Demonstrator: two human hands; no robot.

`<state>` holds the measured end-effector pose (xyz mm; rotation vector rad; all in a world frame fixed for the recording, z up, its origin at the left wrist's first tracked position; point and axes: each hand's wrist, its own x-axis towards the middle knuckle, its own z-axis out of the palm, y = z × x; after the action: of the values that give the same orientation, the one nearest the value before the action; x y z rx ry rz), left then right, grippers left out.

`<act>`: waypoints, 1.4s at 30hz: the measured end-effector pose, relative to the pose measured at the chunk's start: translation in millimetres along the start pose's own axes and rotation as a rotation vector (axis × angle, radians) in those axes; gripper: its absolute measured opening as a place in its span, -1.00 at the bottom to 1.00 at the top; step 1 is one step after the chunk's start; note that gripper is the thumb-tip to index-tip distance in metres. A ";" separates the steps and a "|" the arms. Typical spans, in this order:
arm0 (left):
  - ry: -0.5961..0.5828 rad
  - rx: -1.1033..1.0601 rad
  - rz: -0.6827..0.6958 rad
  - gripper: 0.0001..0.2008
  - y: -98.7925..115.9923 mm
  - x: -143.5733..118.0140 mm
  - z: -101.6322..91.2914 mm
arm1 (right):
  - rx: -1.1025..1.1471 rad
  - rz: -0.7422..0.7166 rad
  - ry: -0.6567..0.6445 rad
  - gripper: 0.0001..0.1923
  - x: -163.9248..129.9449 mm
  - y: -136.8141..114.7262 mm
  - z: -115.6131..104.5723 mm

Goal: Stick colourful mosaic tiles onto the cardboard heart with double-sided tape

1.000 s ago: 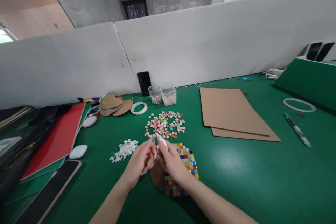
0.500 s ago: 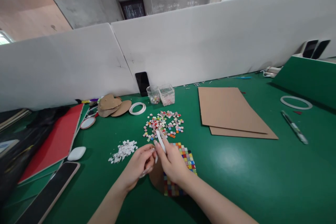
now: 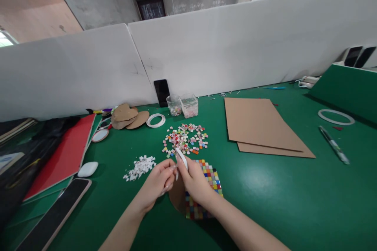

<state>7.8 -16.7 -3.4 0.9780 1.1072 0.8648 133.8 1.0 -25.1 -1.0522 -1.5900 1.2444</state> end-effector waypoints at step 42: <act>0.081 -0.020 0.046 -0.84 12.3 2.2 -17.8 | 0.704 0.273 -0.236 -0.53 3.9 -22.6 -9.8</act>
<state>-9.9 -7.2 4.8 0.9622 1.1466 0.9580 139.3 3.9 -1.0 -0.6875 -1.0340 1.9794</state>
